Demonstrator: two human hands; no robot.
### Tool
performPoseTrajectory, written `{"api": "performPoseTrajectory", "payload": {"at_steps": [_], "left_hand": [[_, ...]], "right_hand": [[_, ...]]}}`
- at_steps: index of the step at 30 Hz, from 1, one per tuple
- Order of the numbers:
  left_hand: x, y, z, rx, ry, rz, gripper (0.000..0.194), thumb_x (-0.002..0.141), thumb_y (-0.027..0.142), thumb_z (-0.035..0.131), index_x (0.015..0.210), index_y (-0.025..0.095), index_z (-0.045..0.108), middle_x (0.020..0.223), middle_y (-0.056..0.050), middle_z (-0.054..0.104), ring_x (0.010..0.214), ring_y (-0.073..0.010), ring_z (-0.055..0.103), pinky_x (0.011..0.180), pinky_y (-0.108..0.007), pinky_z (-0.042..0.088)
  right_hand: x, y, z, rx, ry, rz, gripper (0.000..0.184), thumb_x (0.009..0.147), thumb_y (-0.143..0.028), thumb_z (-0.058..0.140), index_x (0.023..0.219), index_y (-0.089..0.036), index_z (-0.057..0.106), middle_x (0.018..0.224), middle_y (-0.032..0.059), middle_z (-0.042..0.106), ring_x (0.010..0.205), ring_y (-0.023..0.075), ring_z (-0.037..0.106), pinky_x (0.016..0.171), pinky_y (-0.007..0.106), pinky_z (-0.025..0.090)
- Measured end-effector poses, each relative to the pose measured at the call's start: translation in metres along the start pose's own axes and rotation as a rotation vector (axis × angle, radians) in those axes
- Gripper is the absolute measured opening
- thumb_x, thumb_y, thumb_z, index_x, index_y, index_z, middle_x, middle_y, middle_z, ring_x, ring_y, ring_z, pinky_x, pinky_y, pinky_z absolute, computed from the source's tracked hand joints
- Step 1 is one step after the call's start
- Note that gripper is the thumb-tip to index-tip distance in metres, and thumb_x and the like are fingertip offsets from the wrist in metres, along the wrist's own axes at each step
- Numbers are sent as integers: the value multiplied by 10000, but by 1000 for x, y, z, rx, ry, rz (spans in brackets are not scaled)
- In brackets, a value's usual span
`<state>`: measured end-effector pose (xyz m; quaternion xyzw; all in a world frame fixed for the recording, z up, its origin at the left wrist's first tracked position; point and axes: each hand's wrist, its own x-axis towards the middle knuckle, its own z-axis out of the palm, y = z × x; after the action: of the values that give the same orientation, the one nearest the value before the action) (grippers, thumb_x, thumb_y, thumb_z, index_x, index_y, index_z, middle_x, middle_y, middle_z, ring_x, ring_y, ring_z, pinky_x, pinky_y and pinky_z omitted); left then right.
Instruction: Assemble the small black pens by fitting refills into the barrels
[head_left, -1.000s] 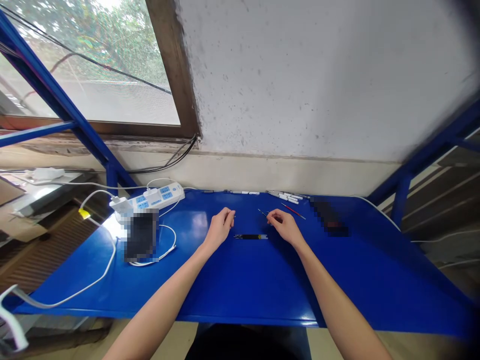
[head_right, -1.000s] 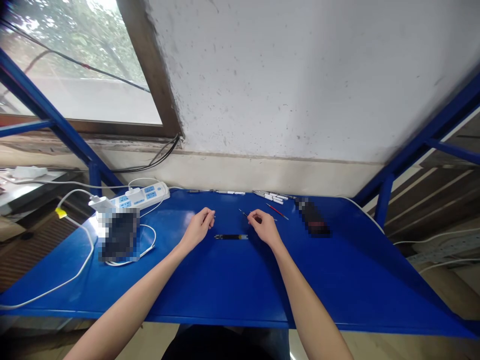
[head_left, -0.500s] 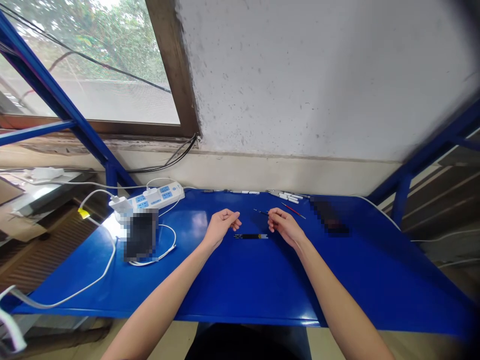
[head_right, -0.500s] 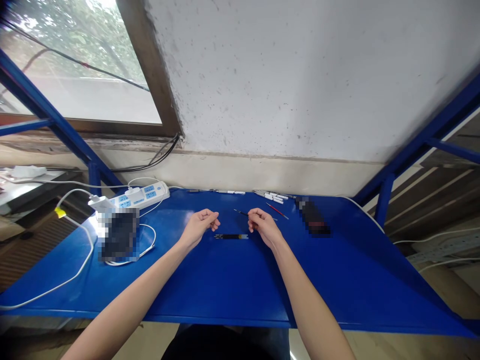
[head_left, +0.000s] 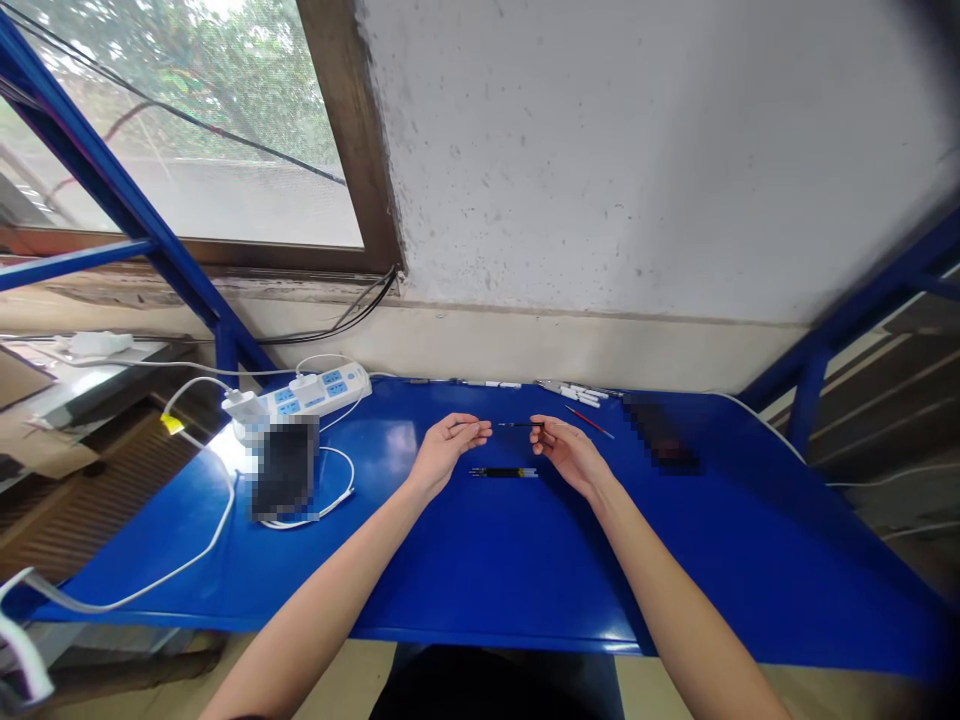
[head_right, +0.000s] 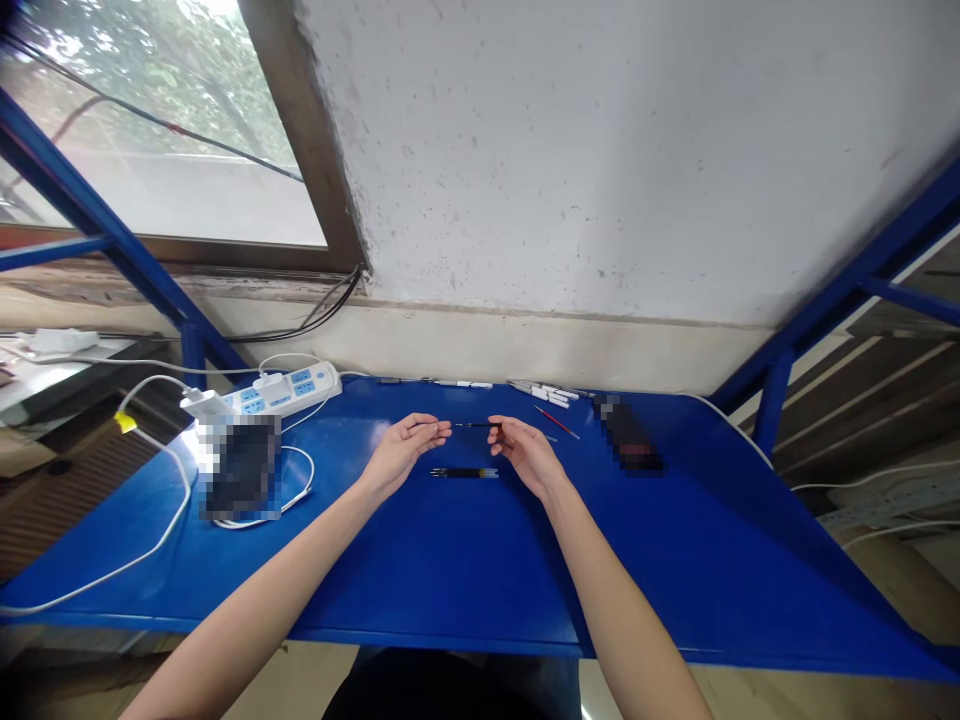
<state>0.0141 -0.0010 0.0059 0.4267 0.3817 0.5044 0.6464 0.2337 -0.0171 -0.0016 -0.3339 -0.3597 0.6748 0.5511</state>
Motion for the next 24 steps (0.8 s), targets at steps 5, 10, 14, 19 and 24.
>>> {"api": "performPoseTrajectory", "payload": {"at_steps": [5,10,14,19,24], "left_hand": [[-1,0,1,48,-38,31,321,748,339,727,938,130,577,1033,-141,706,946,-210,673,828,-329,527],[-2,-2,2,113,-54,49,335,761,387,700,941,126,591,1012,-145,711,927,-223,680,779,-332,541],[-3,-3,3,105,-73,67,329,753,381,710,934,132,593,987,-129,718,955,-228,676,803,-337,546],[-4,-3,4,88,-93,63,317,743,361,727,920,140,584,955,-114,726,967,-229,676,817,-337,547],[-6,-1,6,133,-107,64,335,738,379,725,922,139,582,953,-119,725,958,-235,676,809,-345,544]], "right_hand": [[-1,1,3,-8,-16,-10,297,728,-370,731,952,-176,724,862,70,647,818,180,600,673,288,473],[-2,2,3,-89,-40,-6,340,757,-420,692,999,-182,709,932,90,654,876,208,612,697,309,481],[-2,3,5,-100,-65,11,347,764,-415,684,1018,-180,703,958,97,658,886,211,614,695,307,483],[-2,3,7,-83,-69,15,324,763,-393,690,1007,-180,709,940,89,662,869,201,620,689,297,484],[-3,4,7,-111,-101,15,338,773,-402,688,1028,-180,707,967,95,665,891,205,618,704,303,483]]}}
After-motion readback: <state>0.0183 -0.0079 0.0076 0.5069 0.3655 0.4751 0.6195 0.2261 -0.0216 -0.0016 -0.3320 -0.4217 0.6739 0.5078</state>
